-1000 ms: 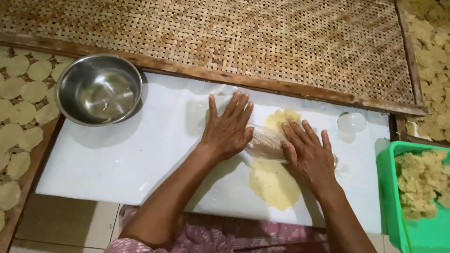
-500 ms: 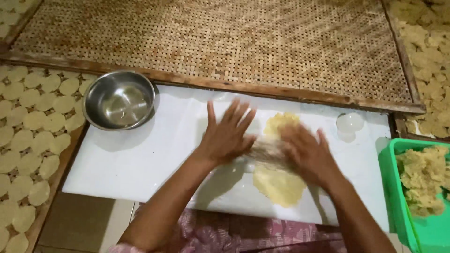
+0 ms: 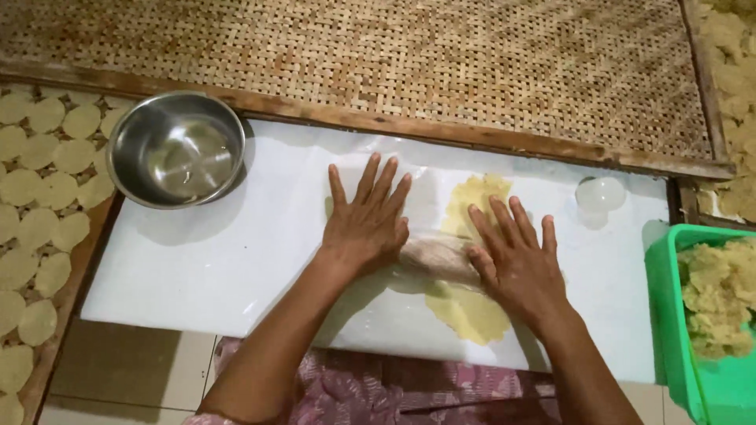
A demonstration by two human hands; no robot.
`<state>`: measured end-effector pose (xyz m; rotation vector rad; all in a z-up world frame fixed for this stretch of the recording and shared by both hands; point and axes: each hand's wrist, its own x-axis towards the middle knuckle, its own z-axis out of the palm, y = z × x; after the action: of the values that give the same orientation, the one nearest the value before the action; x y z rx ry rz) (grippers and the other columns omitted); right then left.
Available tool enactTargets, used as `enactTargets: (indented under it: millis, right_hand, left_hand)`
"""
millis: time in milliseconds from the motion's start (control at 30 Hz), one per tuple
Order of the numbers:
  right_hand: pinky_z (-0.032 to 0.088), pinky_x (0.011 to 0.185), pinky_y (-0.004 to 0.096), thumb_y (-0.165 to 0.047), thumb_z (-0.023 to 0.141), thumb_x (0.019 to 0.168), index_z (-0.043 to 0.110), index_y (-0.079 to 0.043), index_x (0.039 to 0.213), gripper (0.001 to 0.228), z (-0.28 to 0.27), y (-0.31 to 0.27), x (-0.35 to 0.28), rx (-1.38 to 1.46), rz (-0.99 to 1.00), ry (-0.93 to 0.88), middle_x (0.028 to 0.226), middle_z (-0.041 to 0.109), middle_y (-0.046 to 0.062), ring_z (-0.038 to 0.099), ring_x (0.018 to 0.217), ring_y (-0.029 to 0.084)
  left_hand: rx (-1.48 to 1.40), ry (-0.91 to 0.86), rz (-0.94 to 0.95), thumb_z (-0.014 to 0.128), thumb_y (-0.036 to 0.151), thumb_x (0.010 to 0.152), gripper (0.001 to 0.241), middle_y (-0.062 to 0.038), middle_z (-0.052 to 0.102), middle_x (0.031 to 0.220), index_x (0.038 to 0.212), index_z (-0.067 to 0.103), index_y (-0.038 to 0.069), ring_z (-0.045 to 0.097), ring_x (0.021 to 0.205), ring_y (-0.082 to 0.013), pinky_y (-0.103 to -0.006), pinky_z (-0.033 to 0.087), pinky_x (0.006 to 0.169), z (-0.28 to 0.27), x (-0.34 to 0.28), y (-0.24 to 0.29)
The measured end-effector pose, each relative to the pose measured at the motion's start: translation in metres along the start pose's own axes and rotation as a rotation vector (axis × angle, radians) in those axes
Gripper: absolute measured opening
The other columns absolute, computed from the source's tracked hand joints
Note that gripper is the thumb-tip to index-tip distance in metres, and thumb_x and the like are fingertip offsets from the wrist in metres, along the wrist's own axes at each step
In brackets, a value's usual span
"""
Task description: Rolling out dough or paste on a flat surface using a rolling pin.
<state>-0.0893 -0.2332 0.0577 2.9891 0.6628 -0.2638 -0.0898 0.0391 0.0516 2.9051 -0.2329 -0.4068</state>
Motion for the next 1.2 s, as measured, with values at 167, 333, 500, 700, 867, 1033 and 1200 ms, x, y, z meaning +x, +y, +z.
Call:
enactTargets:
  millis: [167,333,500,700,867,1033,1200]
  right_hand:
    - [0.009,0.125,0.060,-0.058,0.024,0.107,0.029,-0.036,0.163,0.061,0.004,-0.011,-0.016,0.014,-0.046,0.105,0.167,0.032,0.001,0.021,0.157,0.025]
    - [0.015,0.125,0.057,-0.059,0.027,0.107,0.037,-0.031,0.161,0.062,0.009,-0.019,-0.028,0.019,-0.054,0.185,0.165,0.040,-0.001,0.030,0.155,0.022]
    - [0.035,0.117,0.050,-0.056,0.034,0.105,0.040,-0.025,0.160,0.064,0.006,-0.026,-0.042,0.128,-0.073,0.224,0.156,0.051,0.004,0.047,0.144,0.026]
    - [0.043,0.112,0.044,-0.054,0.032,0.104,0.042,-0.025,0.159,0.063,0.016,-0.030,-0.062,0.090,-0.100,0.309,0.152,0.055,0.003,0.053,0.139,0.025]
    - [0.037,0.115,0.045,-0.050,0.033,0.105,0.041,-0.022,0.160,0.062,0.020,-0.036,-0.083,0.101,-0.110,0.363,0.154,0.053,0.005,0.051,0.140,0.027]
    - [0.025,0.121,0.056,-0.057,0.018,0.104,0.028,-0.012,0.159,0.071,0.025,-0.042,-0.109,0.170,-0.064,0.243,0.165,0.036,0.010,0.039,0.146,0.029]
    - [0.016,0.126,0.060,-0.044,0.064,0.089,0.032,-0.020,0.157,0.079,0.041,-0.037,-0.135,0.145,-0.162,0.383,0.161,0.042,0.005,0.039,0.146,0.028]
  left_hand:
    - [-0.028,-0.052,-0.029,0.024,0.043,0.098,0.071,-0.014,0.009,0.172,0.161,0.028,0.012,-0.002,0.159,-0.0324,-0.0781,-0.012,0.115,-0.004,-0.028,0.002]
    - [-0.040,0.020,-0.021,0.019,0.043,0.099,0.071,-0.018,0.018,0.170,0.157,0.036,0.004,0.007,0.159,-0.0342,-0.0767,-0.013,0.115,0.005,-0.049,0.003]
    - [-0.079,0.057,-0.019,0.018,0.041,0.101,0.070,-0.022,0.025,0.168,0.154,0.039,0.000,0.014,0.158,-0.0351,-0.0765,-0.012,0.115,0.005,-0.068,0.007]
    - [-0.093,0.106,-0.012,0.029,0.036,0.099,0.066,-0.024,0.035,0.162,0.152,0.043,-0.001,0.026,0.154,-0.0375,-0.0771,-0.001,0.116,0.003,-0.095,0.017]
    - [-0.077,0.299,0.048,0.038,0.034,0.099,0.063,-0.027,0.045,0.155,0.151,0.045,-0.002,0.036,0.149,-0.0397,-0.0753,0.009,0.117,0.037,-0.114,0.017]
    - [-0.055,0.437,0.081,0.047,0.039,0.096,0.072,-0.016,0.030,0.166,0.156,0.032,0.003,0.021,0.155,-0.0291,-0.0675,0.008,0.121,0.077,-0.129,0.016]
    - [0.247,0.585,0.127,0.063,0.076,0.082,0.104,-0.012,0.044,0.154,0.155,0.034,0.008,0.040,0.143,-0.0303,-0.0694,0.023,0.120,0.095,-0.150,0.019]
